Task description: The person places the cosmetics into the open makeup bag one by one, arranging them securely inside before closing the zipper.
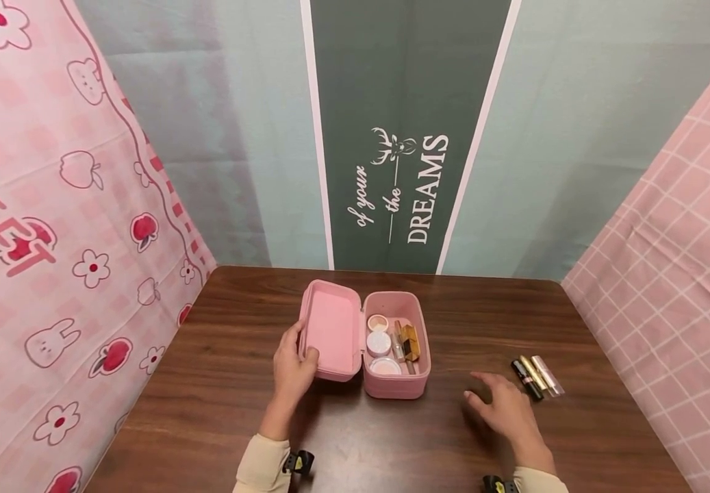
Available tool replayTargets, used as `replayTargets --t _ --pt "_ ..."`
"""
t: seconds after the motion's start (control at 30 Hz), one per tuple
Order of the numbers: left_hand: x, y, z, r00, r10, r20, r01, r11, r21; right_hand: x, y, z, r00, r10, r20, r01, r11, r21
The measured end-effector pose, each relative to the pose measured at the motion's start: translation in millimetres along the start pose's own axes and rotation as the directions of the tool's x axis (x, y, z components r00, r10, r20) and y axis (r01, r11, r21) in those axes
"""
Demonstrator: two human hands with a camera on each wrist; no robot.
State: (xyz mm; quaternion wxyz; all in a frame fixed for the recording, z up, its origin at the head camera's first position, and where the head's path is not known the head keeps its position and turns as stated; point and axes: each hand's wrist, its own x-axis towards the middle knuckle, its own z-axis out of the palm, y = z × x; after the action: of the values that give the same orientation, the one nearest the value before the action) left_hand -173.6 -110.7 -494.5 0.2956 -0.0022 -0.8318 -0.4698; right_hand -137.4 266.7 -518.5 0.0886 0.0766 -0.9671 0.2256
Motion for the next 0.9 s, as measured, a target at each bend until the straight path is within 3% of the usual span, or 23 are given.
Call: replayTargets --t 0.3,0.4,0.47,0.57,0.67,0.77,0.9 --pt "0.0 -0.3 -0.6 1.0 -0.002 0.012 0.003 1.0 -0.011 -1.9 28 -8 0.996 0.082 -0.028 -0.08 0.994 0.075" --pt "0.7 -1.2 -1.1 1.0 -0.003 0.01 0.003 1.0 -0.009 -2.6 36 -9 0.992 0.106 -0.074 -0.099 0.991 0.088" --pt "1.1 -1.6 -1.4 1.0 0.0 0.009 0.0 1.0 -0.01 -3.1 39 -8 0.978 0.149 -0.144 -0.134 0.985 0.109" --pt "1.6 -1.9 -1.9 1.0 0.007 0.006 -0.007 1.0 -0.011 -3.0 42 -4 0.924 0.261 -0.279 -0.216 0.96 0.18" --pt "1.7 -2.2 -2.2 1.0 0.012 0.005 -0.012 1.0 -0.009 -3.8 44 0 0.836 0.398 -0.378 -0.296 0.907 0.301" --pt "1.5 -2.7 -2.2 1.0 0.012 0.008 -0.012 1.0 -0.008 -5.6 46 5 0.753 0.503 -0.425 -0.35 0.852 0.388" --pt "1.4 -3.6 -2.0 1.0 0.011 0.012 -0.011 1.0 -0.013 -8.1 49 11 0.657 0.591 -0.467 -0.393 0.798 0.457"
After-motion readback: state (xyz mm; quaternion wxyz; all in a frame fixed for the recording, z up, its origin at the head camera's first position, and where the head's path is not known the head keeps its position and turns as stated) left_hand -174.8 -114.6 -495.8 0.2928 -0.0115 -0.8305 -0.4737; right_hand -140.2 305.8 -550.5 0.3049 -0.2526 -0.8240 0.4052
